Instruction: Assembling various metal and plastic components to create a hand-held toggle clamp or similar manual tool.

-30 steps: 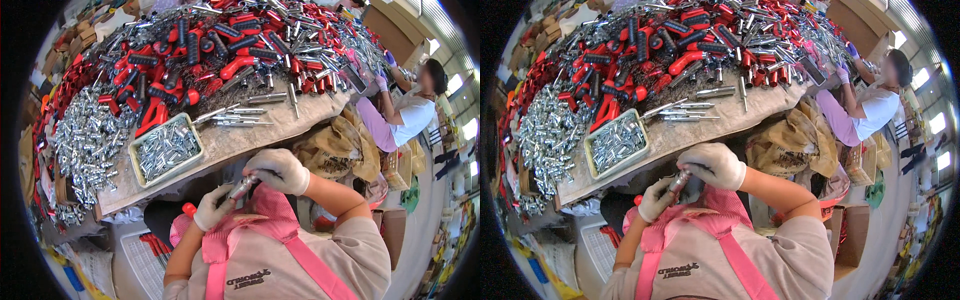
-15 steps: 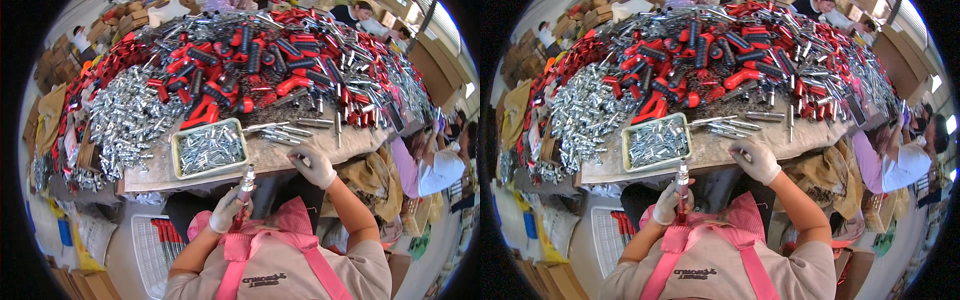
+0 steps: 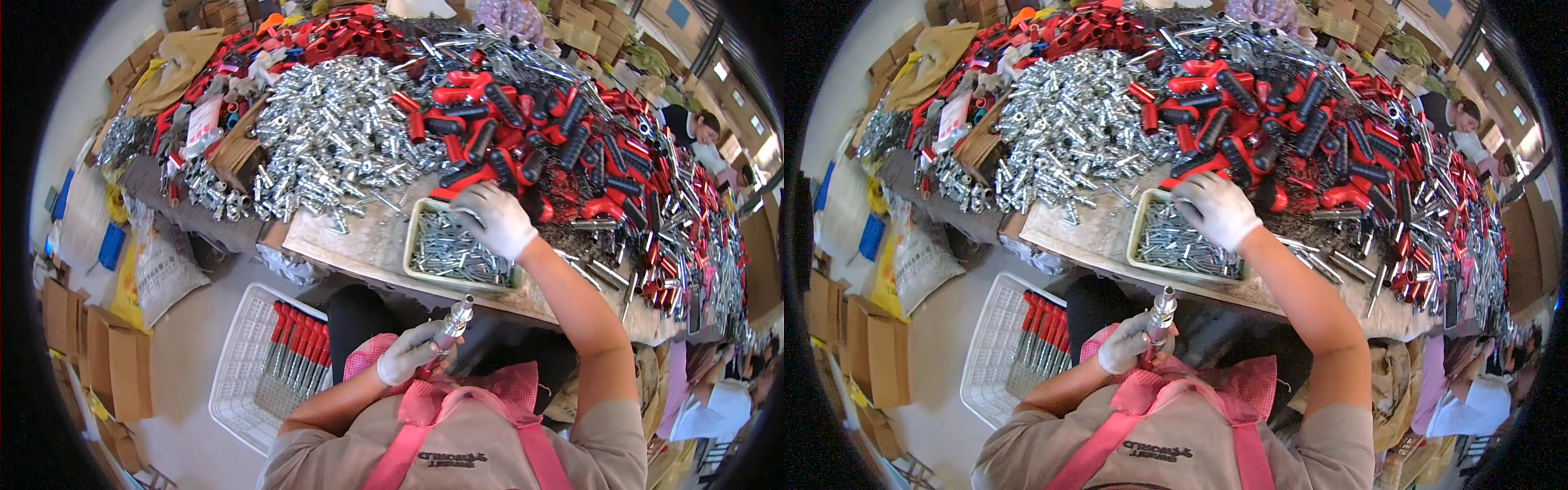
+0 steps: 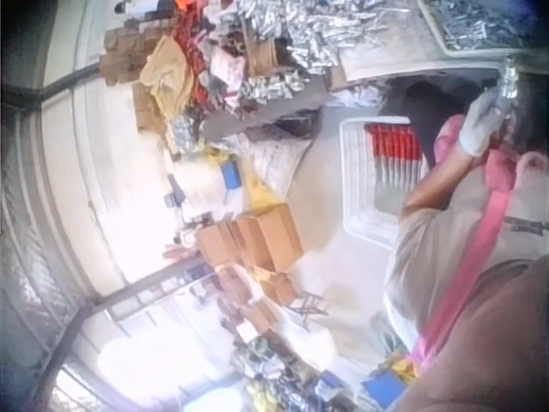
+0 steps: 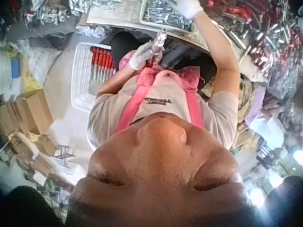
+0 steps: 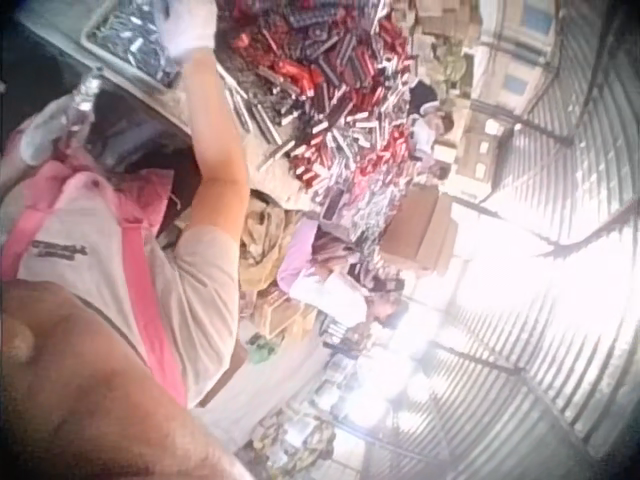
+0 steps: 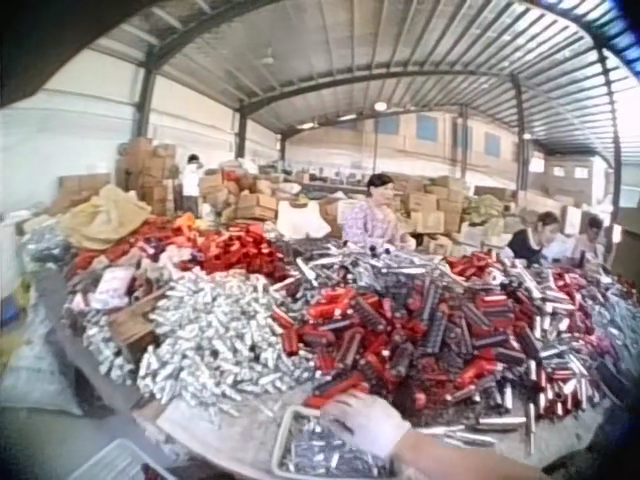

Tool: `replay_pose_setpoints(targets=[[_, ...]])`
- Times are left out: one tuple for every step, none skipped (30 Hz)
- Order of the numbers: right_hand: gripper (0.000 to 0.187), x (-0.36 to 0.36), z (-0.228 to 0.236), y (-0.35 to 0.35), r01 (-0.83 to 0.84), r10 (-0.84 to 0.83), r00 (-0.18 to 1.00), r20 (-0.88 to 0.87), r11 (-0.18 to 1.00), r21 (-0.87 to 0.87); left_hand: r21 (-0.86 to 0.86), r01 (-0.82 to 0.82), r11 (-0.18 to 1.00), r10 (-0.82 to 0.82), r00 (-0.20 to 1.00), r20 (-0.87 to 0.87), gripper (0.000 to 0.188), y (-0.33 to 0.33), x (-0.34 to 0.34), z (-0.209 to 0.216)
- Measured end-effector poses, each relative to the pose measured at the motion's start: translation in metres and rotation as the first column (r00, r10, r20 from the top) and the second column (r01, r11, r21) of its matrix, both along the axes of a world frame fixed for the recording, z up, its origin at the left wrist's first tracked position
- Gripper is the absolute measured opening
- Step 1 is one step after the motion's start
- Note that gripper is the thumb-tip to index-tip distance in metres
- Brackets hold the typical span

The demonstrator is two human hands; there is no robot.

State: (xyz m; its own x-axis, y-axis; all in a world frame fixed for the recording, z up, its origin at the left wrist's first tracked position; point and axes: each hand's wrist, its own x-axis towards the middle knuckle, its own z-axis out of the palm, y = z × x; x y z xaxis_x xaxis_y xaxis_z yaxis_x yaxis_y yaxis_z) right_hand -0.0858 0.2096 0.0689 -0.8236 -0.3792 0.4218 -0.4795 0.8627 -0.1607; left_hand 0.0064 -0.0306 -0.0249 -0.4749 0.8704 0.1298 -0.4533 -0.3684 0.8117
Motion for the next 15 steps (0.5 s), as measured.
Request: replay_pose_setpoints(targets=[[0.021,-0.018,0.003,-0.014,0.019,-0.020,0.999,0.035,0.999,0.034,-0.007,-0.010,1.000,0.010,1.000,-0.014,0.041,-0.003,-0.002,-0.001],[0.023,-0.041,-0.005,-0.024,-0.020,0.020,1.000,0.003,1.000,0.012,-0.015,-0.019,1.000,0.019,1.000,0.000,0.041,-0.008,-0.004,-0.001],[0.023,-0.066,-0.015,-0.032,-0.002,-0.002,0.998,0.056,0.997,0.074,-0.010,-0.033,0.999,0.033,0.999,0.003,0.041,-0.011,-0.005,-0.001],[0.026,-0.083,-0.015,-0.047,0.009,-0.014,0.998,0.054,0.996,0.085,0.012,-0.037,0.999,0.038,0.999,-0.004,0.041,-0.014,-0.008,-0.001],[0.030,-0.104,-0.024,-0.056,0.029,-0.032,0.999,0.016,0.990,0.140,0.033,-0.038,0.999,0.039,0.999,-0.013,0.042,-0.016,-0.010,-0.001],[0.037,-0.118,-0.021,-0.074,0.062,-0.076,0.987,0.143,0.993,0.101,0.057,-0.032,0.998,0.032,0.999,0.000,0.043,-0.020,-0.012,-0.002],[0.040,-0.133,-0.027,-0.080,0.034,-0.043,0.989,0.145,0.997,0.066,0.061,-0.034,0.998,0.034,0.999,-0.001,0.043,-0.022,-0.014,-0.001],[0.041,-0.145,-0.034,-0.084,0.049,-0.059,0.984,0.170,0.997,0.067,0.052,-0.025,0.998,0.026,1.000,-0.014,0.043,-0.024,-0.017,-0.001],[0.042,-0.153,-0.042,-0.090,0.057,-0.070,0.977,0.200,0.996,0.068,0.041,-0.023,0.999,0.024,0.999,-0.021,0.043,-0.027,-0.019,-0.001],[0.040,-0.157,-0.049,-0.089,0.002,-0.020,0.983,0.184,0.995,0.097,-0.025,-0.054,0.998,0.054,0.998,-0.019,0.056,-0.029,-0.020,0.004],[0.037,-0.160,-0.052,-0.080,-0.034,0.008,0.985,0.171,0.988,0.151,-0.021,-0.051,0.998,0.050,0.999,-0.019,0.056,-0.031,-0.023,0.001],[0.034,-0.159,-0.051,-0.079,-0.084,0.051,0.985,0.168,0.976,0.201,0.025,-0.054,0.998,0.054,0.998,-0.015,0.048,-0.036,-0.024,-0.005],[0.028,-0.155,-0.045,-0.076,-0.159,0.115,0.980,0.160,0.942,0.295,0.072,-0.055,0.996,0.056,0.998,-0.014,0.040,-0.040,-0.025,-0.009],[0.026,-0.149,-0.043,-0.075,-0.197,0.151,0.973,0.173,0.936,0.292,0.075,-0.062,0.995,0.062,0.998,-0.007,0.040,-0.044,-0.026,-0.009],[0.024,-0.141,-0.039,-0.070,-0.224,0.176,0.968,0.181,0.929,0.294,0.083,-0.067,0.994,0.066,0.998,0.014,0.040,-0.047,-0.027,-0.008]])
